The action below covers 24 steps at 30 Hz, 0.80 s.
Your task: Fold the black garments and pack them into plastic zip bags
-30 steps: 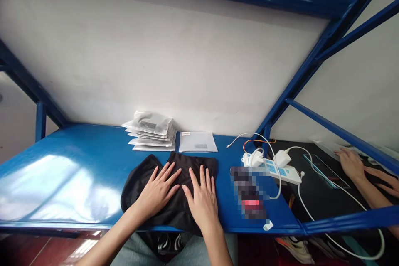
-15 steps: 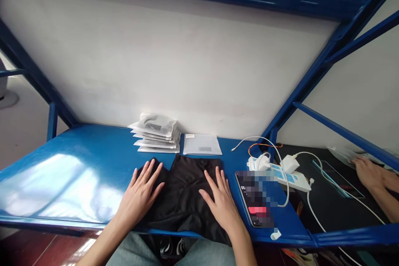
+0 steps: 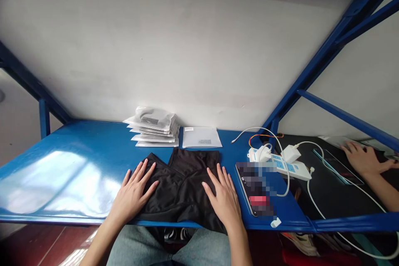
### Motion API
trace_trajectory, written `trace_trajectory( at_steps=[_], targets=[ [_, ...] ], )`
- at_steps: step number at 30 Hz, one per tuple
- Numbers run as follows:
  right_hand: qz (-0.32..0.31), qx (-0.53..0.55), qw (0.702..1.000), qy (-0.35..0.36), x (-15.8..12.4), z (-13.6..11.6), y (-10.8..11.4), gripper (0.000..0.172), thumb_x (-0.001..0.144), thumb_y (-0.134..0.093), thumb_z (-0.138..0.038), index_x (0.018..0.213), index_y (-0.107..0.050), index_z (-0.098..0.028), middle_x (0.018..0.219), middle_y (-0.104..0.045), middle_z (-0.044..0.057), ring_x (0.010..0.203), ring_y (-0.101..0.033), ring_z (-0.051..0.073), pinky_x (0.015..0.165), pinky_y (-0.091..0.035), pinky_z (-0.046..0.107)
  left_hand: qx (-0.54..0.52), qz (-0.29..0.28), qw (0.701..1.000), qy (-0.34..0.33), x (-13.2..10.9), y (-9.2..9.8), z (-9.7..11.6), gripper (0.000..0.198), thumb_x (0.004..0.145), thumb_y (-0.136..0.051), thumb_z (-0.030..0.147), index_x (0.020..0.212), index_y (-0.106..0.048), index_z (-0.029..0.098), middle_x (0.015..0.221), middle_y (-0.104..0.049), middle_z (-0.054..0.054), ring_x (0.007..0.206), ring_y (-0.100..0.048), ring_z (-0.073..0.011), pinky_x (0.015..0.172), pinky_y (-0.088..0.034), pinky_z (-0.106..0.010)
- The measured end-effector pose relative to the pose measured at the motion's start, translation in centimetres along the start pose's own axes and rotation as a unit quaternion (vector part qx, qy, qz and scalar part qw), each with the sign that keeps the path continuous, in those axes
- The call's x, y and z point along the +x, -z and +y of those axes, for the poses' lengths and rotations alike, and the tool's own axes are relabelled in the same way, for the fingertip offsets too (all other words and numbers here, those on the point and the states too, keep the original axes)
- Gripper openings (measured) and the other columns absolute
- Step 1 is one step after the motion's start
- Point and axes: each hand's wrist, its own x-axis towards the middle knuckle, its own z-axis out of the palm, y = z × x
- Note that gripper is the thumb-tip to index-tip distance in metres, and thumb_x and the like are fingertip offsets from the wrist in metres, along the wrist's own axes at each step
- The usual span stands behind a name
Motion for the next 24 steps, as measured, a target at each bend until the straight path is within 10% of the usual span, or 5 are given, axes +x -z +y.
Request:
trace_trajectory(
  at_steps=[17,24],
  targets=[
    [0.008,0.011,1.000,-0.007,0.0,-0.1,0.1,0.054,0.105,-0.043,-0.056,0.154,-0.047,-0.035,0.170,-0.028,0.006,0.157,-0.026,0.031,0.125,-0.029,0.058,-0.080,0.044,0.995,0.038,0.2,0.2,-0.2,0.061,0.104,-0.048,0.044,0.161,-0.033,0.026,0.169,-0.028,-0.015,0.153,-0.034,-0.0336,0.119,-0.037,-0.059],
    [0.014,0.005,1.000,-0.002,-0.1,0.0,-0.1,0.053,0.105,-0.042,-0.055,0.153,-0.049,-0.034,0.169,-0.029,0.005,0.157,-0.026,0.030,0.126,-0.029,0.056,-0.048,0.152,0.987,-0.034,11.5,4.7,-5.3,0.045,0.107,-0.040,0.032,0.151,-0.049,0.023,0.165,-0.037,-0.013,0.156,-0.029,-0.0294,0.122,-0.036,-0.050]
  ],
)
